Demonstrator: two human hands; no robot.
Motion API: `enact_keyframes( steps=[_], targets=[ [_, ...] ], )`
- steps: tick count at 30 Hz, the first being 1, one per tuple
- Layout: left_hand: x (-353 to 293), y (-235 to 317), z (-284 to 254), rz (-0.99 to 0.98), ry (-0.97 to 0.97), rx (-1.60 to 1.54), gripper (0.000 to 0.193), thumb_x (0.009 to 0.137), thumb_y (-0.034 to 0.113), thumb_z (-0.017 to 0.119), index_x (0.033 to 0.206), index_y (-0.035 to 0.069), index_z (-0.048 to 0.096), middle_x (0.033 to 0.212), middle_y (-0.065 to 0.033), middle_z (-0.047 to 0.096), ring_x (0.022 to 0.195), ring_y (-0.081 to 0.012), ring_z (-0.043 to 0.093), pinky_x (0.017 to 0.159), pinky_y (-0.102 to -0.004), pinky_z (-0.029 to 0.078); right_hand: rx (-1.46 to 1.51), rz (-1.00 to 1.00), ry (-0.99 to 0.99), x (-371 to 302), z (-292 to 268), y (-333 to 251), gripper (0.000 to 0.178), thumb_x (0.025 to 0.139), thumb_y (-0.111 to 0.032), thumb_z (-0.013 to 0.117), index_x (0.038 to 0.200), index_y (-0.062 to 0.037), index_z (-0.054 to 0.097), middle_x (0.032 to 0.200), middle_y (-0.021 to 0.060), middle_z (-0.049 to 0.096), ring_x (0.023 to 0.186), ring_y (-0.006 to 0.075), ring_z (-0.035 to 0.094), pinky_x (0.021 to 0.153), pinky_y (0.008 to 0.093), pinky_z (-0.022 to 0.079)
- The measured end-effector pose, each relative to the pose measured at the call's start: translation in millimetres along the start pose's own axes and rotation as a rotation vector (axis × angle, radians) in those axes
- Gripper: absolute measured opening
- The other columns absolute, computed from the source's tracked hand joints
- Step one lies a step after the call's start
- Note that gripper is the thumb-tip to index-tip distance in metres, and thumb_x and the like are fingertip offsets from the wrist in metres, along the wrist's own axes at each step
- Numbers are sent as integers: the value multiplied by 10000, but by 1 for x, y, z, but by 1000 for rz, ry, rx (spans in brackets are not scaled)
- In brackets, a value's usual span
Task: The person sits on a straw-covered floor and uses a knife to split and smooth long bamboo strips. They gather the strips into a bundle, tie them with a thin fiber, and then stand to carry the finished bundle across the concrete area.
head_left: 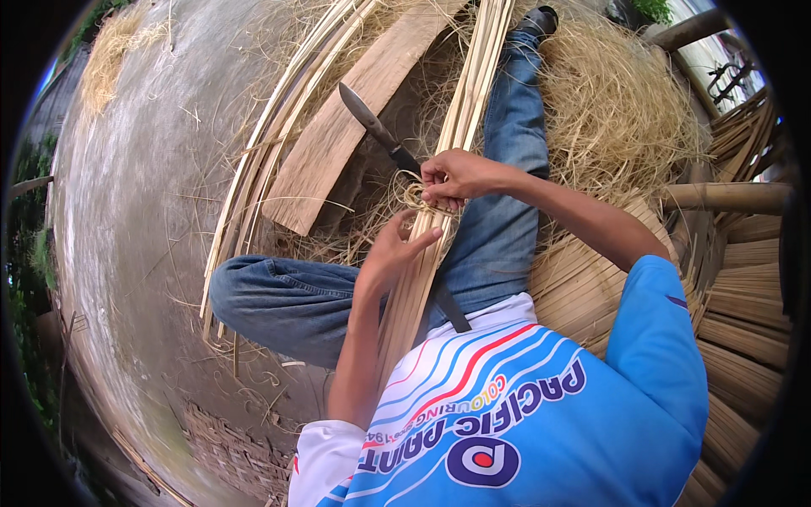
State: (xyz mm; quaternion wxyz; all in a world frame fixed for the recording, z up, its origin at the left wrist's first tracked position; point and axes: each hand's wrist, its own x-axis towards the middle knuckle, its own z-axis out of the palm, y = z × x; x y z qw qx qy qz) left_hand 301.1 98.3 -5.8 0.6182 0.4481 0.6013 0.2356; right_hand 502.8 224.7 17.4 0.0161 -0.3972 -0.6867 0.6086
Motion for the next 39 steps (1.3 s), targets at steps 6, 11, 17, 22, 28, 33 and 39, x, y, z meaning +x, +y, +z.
enact_keyframes(
  steps=[6,11,17,22,28,33,39],
  targets=[
    [-7,4,13,-59,-164,-194,403,962,338,673,1192,8,636,847,-35,670,675,-101,606,622,-281,505,44,-56,175,-8,16,13,205,970,-157,677,863,9,621,725,54,681,554,88,621,485,257,490],
    [-6,-1,24,48,-17,-12,469,966,336,633,1296,10,564,939,-137,699,765,-201,678,699,-338,541,91,-71,319,-13,30,22,205,975,-158,670,871,11,622,709,55,671,529,73,588,467,250,472],
    [-10,7,31,47,153,282,833,927,379,640,1588,110,211,1284,-331,613,1144,-457,643,958,-464,511,68,-111,585,-13,51,31,250,961,-198,702,855,7,604,661,42,634,466,68,532,425,258,415],
    [-14,18,27,96,77,136,862,934,327,630,1630,231,131,1347,-299,592,1181,-445,629,990,-446,502,155,5,679,-26,67,30,273,951,-205,703,816,1,587,650,33,615,474,73,527,429,270,402],
    [-10,5,27,223,86,172,824,936,268,624,1624,295,173,1418,-258,557,1261,-424,585,1043,-439,478,34,22,741,-24,74,42,287,914,-259,723,817,-13,610,657,60,625,581,118,575,536,312,441],
    [-11,14,26,191,48,114,781,938,204,616,1614,277,232,1489,-241,494,1354,-388,513,1105,-427,427,177,56,853,-22,90,52,302,908,-281,727,819,-12,623,643,54,621,566,121,554,531,324,431],
    [-3,3,26,256,-5,85,749,955,126,596,1612,206,245,1553,-199,429,1409,-321,458,1126,-394,401,307,68,832,-26,99,61,305,924,-272,715,831,12,652,650,39,640,576,101,562,534,310,439]
  ],
)
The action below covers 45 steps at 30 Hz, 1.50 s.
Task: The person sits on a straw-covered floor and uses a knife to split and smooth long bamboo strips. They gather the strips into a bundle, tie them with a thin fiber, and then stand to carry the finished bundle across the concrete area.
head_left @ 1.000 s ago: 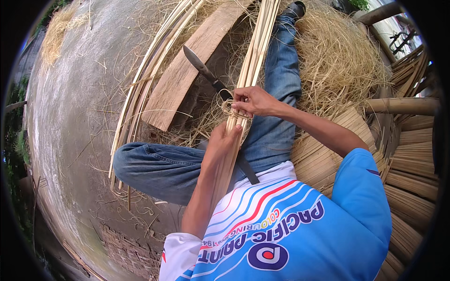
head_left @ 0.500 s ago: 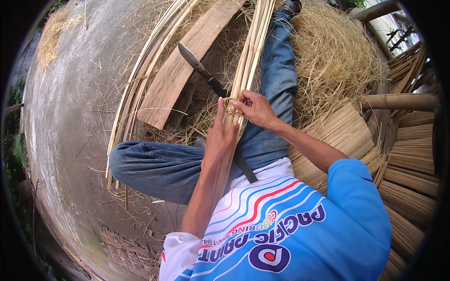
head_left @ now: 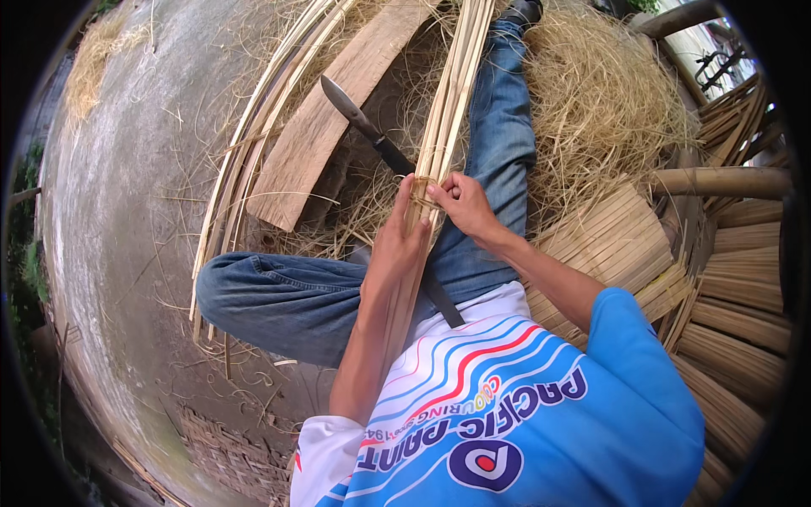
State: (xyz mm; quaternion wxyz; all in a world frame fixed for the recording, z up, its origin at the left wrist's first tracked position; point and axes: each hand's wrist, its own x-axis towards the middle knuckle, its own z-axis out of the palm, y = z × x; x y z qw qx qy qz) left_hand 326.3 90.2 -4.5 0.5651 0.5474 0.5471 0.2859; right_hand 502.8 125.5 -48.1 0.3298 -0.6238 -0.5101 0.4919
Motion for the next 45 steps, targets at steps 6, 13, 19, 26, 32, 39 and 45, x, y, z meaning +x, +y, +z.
enact_keyframes(
  steps=[6,13,19,26,32,39,45],
  targets=[
    [5,-11,-4,17,-42,-179,735,963,131,624,1605,163,269,1529,-134,452,1331,-215,499,1086,-339,424,-348,-87,-384,30,-37,-50,304,913,-263,706,852,34,699,696,126,691,605,222,652,584,381,484],
    [31,2,-22,-145,154,-490,457,942,258,736,1312,9,637,1113,-69,694,983,-107,635,878,-273,514,-493,-402,-449,41,-38,-59,252,904,-223,699,863,20,646,718,192,648,654,331,645,617,440,462],
    [52,-21,-18,-116,200,-691,296,908,193,778,1093,-33,731,957,-47,728,812,-76,625,775,-248,502,-362,-343,-266,21,-21,-49,236,913,-199,688,866,20,615,696,184,601,626,314,598,606,416,450],
    [55,-7,-15,52,151,-456,255,931,191,746,1054,-33,744,875,-41,726,803,-76,626,754,-242,491,-320,-239,-88,-1,-10,-37,244,920,-203,688,878,28,622,706,188,594,624,307,585,607,410,449],
    [58,2,-16,72,167,-124,228,924,167,721,1018,-38,752,835,-50,738,771,-77,643,719,-256,509,-281,-169,-93,-11,-10,-34,237,912,-204,700,906,31,668,722,179,663,619,236,633,597,389,471],
    [50,-5,-19,47,206,-205,219,921,167,713,1004,-32,753,814,-74,743,755,-92,661,708,-274,522,-376,-211,-140,18,-27,-54,309,870,-295,754,854,10,716,681,113,673,602,190,625,586,351,480],
    [55,-9,-20,33,169,-125,231,907,177,718,992,-34,756,824,-96,748,751,-108,670,710,-283,523,-334,-180,-164,15,-19,-41,312,879,-274,720,778,7,631,584,84,542,551,186,529,555,375,428]
  ],
)
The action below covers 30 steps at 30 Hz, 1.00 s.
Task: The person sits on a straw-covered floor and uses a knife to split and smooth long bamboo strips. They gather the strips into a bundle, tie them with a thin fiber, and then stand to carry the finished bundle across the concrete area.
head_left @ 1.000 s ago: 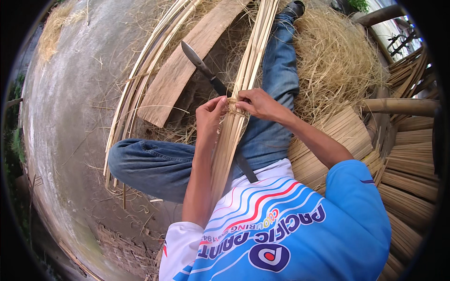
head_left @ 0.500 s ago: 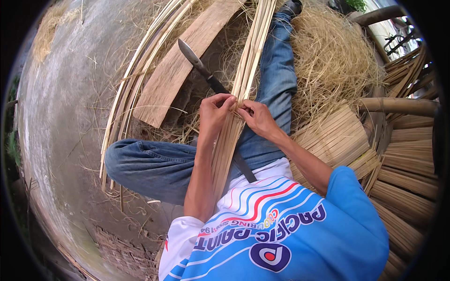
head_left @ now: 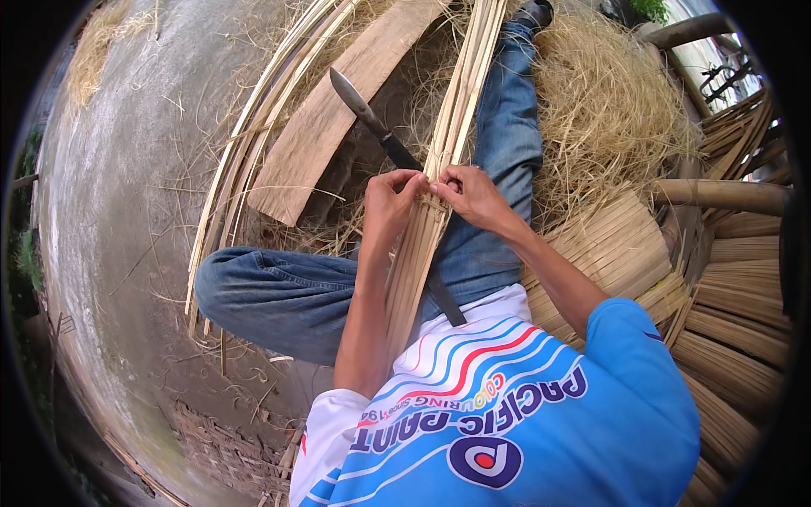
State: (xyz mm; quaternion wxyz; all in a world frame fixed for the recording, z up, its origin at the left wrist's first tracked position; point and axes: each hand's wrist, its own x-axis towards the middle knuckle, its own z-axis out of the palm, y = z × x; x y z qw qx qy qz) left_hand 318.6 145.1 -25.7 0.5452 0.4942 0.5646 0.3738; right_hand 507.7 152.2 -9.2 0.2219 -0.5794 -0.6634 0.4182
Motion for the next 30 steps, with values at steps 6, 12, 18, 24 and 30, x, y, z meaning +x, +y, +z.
enact_keyframes(
  steps=[6,12,18,24,30],
  targets=[
    [9,11,1,73,-86,251,228,916,174,702,1008,-26,759,841,-101,744,770,-142,680,729,-306,517,36,97,91,-20,16,2,320,885,-280,699,790,16,620,584,106,516,547,211,518,562,394,422],
    [8,23,0,201,-117,390,206,908,165,721,984,-21,761,876,-110,719,773,-187,694,710,-348,523,69,128,50,-23,12,6,330,874,-292,727,799,25,673,605,112,601,576,187,583,583,367,459],
    [-19,7,-9,-74,94,-81,287,929,203,743,1067,-48,732,915,-69,727,795,-115,660,752,-257,519,1,149,-7,-3,-18,-13,398,838,-351,762,810,42,710,669,119,681,646,210,672,624,359,505],
    [-25,2,4,-67,109,-154,242,904,185,754,1005,-36,747,861,-49,727,766,-83,628,725,-245,497,-219,-75,-2,8,-5,-9,346,845,-321,708,760,12,673,701,183,665,688,363,674,648,444,513],
    [-18,21,0,-58,56,120,220,872,170,752,959,-31,760,803,-59,739,736,-89,649,695,-260,503,-51,-3,-16,-4,-1,2,357,859,-304,700,727,22,637,643,187,615,628,345,637,596,439,471]
  ],
)
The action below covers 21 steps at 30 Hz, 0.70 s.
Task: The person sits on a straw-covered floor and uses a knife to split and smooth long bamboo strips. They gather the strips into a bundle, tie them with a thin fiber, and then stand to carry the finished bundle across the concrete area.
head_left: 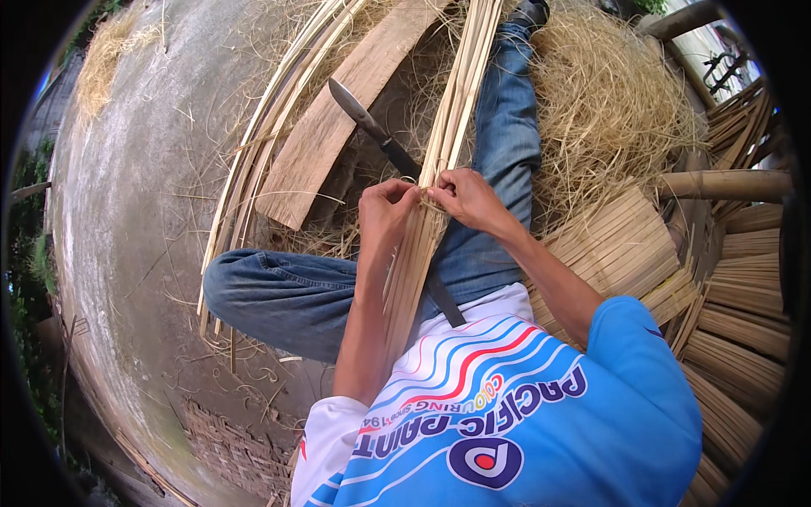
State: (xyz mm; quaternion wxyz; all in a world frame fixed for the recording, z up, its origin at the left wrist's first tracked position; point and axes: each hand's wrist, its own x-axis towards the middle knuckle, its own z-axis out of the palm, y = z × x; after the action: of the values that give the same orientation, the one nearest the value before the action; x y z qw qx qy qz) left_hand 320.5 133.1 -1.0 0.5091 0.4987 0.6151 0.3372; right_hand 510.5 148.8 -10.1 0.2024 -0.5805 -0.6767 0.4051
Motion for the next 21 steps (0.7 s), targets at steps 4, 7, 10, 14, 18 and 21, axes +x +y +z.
enact_keyframes(
  steps=[4,7,10,14,18,21],
  targets=[
    [8,12,-6,82,-94,214,226,861,180,751,954,-26,764,794,-89,749,723,-103,671,688,-282,516,84,79,7,-15,7,1,363,863,-292,721,729,35,638,595,149,572,539,252,560,550,404,427],
    [10,20,-11,78,-191,315,227,865,184,750,961,-22,766,785,-103,744,722,-110,675,699,-286,522,152,113,35,-22,14,7,353,862,-298,732,753,32,669,588,132,581,534,232,573,544,386,437],
    [9,13,-15,73,-188,265,240,891,191,740,977,-31,764,805,-87,748,731,-107,670,701,-282,522,231,61,11,-17,6,6,343,854,-306,744,780,25,697,597,123,606,547,226,595,554,376,459],
    [5,-10,-11,-40,-116,-37,266,924,198,725,1010,-52,755,850,-66,747,747,-101,662,720,-267,529,77,53,84,-8,-7,-6,347,849,-313,741,798,29,704,627,153,637,584,250,638,574,389,478],
    [0,-17,-1,-29,-39,-106,267,923,190,728,1026,-55,752,859,-62,746,749,-94,660,727,-259,536,83,27,32,-5,3,7,358,860,-320,717,800,32,698,616,169,609,574,272,626,567,407,463],
    [1,-4,-3,-37,-47,20,260,906,183,740,1019,-52,755,836,-67,747,737,-92,663,707,-260,538,88,44,36,-10,6,5,359,873,-314,713,795,35,692,596,139,577,559,226,571,551,390,436]
  ],
)
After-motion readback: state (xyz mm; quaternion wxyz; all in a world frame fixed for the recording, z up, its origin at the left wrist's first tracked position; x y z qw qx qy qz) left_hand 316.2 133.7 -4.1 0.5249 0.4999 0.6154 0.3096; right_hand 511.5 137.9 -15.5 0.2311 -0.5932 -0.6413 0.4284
